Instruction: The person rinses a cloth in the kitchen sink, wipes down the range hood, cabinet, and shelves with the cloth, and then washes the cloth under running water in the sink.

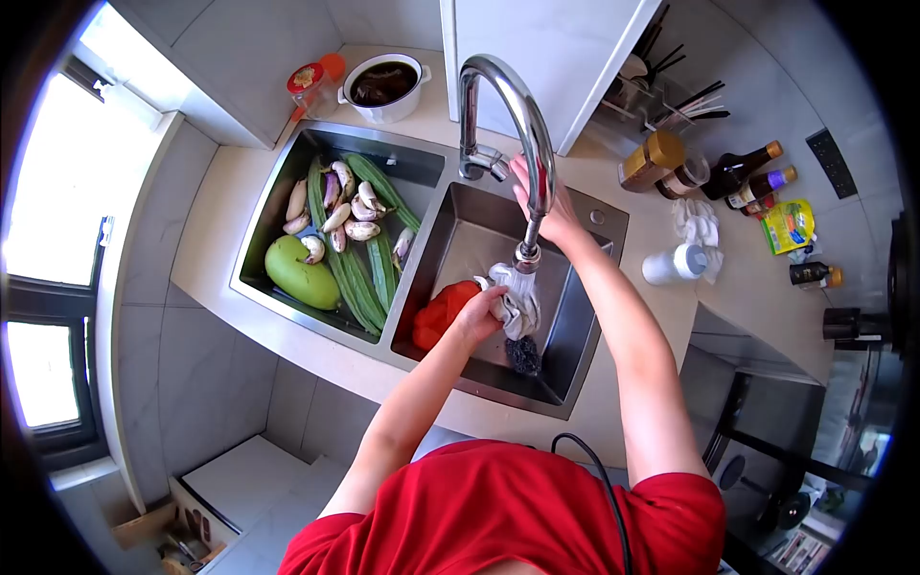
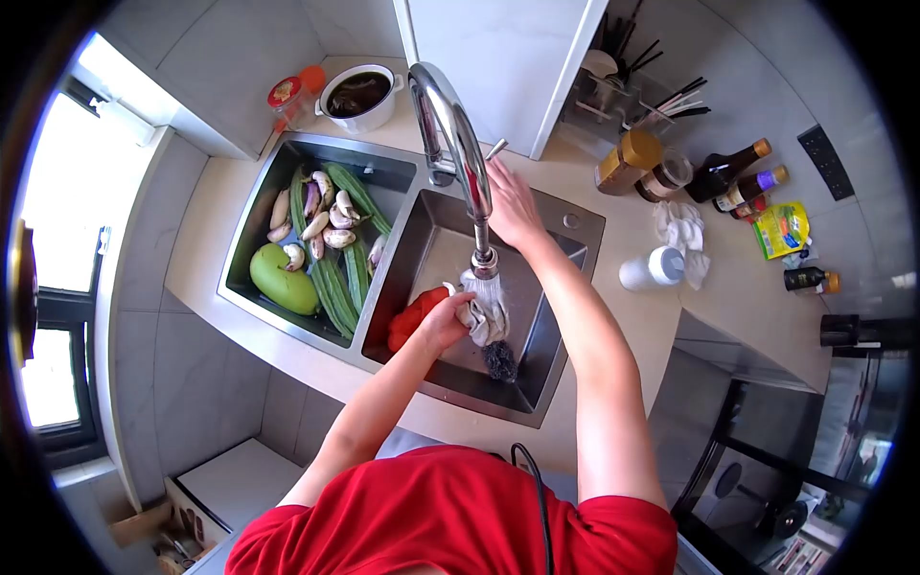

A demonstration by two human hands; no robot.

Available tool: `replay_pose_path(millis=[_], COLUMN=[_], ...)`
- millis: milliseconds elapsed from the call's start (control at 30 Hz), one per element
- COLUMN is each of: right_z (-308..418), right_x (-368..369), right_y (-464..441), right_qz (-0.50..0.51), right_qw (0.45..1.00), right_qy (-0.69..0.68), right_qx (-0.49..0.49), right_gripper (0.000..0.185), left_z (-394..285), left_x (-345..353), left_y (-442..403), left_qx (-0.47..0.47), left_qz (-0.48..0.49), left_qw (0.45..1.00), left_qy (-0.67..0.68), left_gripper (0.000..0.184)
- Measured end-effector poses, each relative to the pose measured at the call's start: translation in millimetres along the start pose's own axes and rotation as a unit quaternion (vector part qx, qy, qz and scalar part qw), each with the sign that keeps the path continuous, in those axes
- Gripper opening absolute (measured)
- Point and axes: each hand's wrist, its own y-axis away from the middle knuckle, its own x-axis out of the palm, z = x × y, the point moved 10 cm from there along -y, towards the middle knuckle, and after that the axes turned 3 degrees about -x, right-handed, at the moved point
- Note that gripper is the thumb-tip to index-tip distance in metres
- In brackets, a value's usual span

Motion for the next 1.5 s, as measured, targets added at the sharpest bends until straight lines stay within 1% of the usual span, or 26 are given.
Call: replay_pose_path(millis=[33,100,133,167,233,333,400,567,633,700,767,833,900,933,967,1033,1100,1167,1200,1233,1300,1333,1367,1400,1433,1500], right_z=[-4.3,-59.6,-78.2,-62.8,-16.0,-30.2,-46.6,-43.1,-31.8,-23.2,-21.5,-18.6,-24.2,-29.6,-35.3,-36.1,-28.7,-15.7,-3.4,9.1,30.0,22.6,6.2,-5.3,7.4,-15.6], right_x=[-7.2,40.5,77.7,91.2,97.3,115.5,99.1,85.3,93.9,94.7,93.6,105.5,113.9,122.4,127.1,122.4,118.3,105.0,85.8,85.2,112.3,126.3,129.4,127.6,71.6,97.5], right_y=[16.6,96.6,145.1,181.2,226.4,255.9,249.0,233.6,229.2,215.6,207.8,208.2,220.5,231.7,238.5,240.2,241.8,224.7,215.4,201.9,198.7,203.0,203.6,206.4,194.6,214.1], right_qz=[0.053,-0.058,-0.007,0.066,0.154,0.074,-0.043,0.048,0.134,0.102,0.070,0.103,0.122,0.143,0.143,0.185,0.137,0.013,-0.055,-0.098,0.043,0.043,-0.021,-0.084,-0.155,-0.192], right_qw=[0.977,0.898,0.854,0.782,0.617,0.633,0.670,0.733,0.728,0.721,0.711,0.664,0.642,0.622,0.622,0.704,0.676,0.649,0.682,0.753,0.855,0.854,0.855,0.851,0.901,0.869], right_qy=[-0.144,-0.350,-0.384,-0.421,-0.550,-0.553,-0.534,-0.473,-0.466,-0.493,-0.520,-0.564,-0.567,-0.567,-0.569,-0.502,-0.548,-0.616,-0.571,-0.531,-0.314,-0.314,-0.302,-0.289,-0.137,-0.206], right_qx=[0.148,0.261,0.351,0.455,0.542,0.536,0.513,0.486,0.485,0.476,0.468,0.479,0.501,0.520,0.519,0.467,0.473,0.447,0.454,0.376,0.410,0.412,0.422,0.430,0.382,0.408], right_gripper=[0.044,0.042,0.050,0.056,0.058,0.051,0.041,0.042,0.045,0.047,0.050,0.059,0.061,0.064,0.064,0.043,0.040,0.049,0.040,0.036,0.032,0.032,0.029,0.025,0.023,0.026], left_z=[2.0,-0.7,0.6,0.0,-0.7,-8.8,-39.4,-77.5,-66.1,-57.2,-39.6,-37.9,-48.5,-51.8,-55.8,-54.1,-47.3,-35.1,-30.7,-24.2,-18.2,-12.5,-8.3,-0.6,5.9,8.0], left_x=[4.8,13.3,15.2,16.6,16.6,11.9,2.1,31.5,28.5,30.9,51.2,41.0,28.8,20.0,17.7,25.0,24.4,10.4,8.7,-0.7,-32.4,-22.5,-24.4,-8.3,5.2,24.6], left_y=[2.8,6.7,4.5,1.7,-2.8,-15.0,-17.9,12.9,8.8,15.4,28.6,26.4,11.5,11.2,12.4,12.4,7.0,1.9,-2.5,-19.7,-56.8,-49.4,-46.1,-31.9,-15.2,-2.0], left_qx=[-0.003,0.018,0.014,0.019,0.025,0.015,0.092,0.166,0.081,0.032,0.006,-0.039,0.029,0.003,0.004,-0.013,-0.019,-0.017,-0.013,-0.014,0.027,0.033,0.057,0.077,0.098,0.080], left_qz=[0.001,0.000,0.002,0.008,0.017,0.057,0.043,0.012,-0.005,-0.026,-0.012,-0.022,0.040,0.014,0.012,0.095,0.102,0.028,0.020,0.021,-0.007,0.014,-0.066,-0.054,-0.043,-0.003], left_qw=[1.000,1.000,1.000,0.999,0.998,0.993,0.975,0.946,0.938,0.903,0.651,0.665,0.856,0.891,0.891,0.959,0.958,0.945,0.963,0.963,0.978,0.992,0.987,0.986,0.984,0.992], left_qy=[-0.003,0.019,0.014,0.029,0.057,-0.104,-0.199,-0.278,-0.337,-0.427,-0.759,-0.746,-0.514,-0.453,-0.453,-0.266,-0.268,-0.325,-0.268,-0.269,-0.208,-0.120,-0.134,-0.138,-0.140,-0.101], left_gripper=[0.031,0.028,0.028,0.027,0.025,0.025,0.022,0.022,0.028,0.039,0.047,0.049,0.047,0.043,0.043,0.039,0.037,0.037,0.033,0.033,0.030,0.032,0.032,0.033,0.033,0.035])
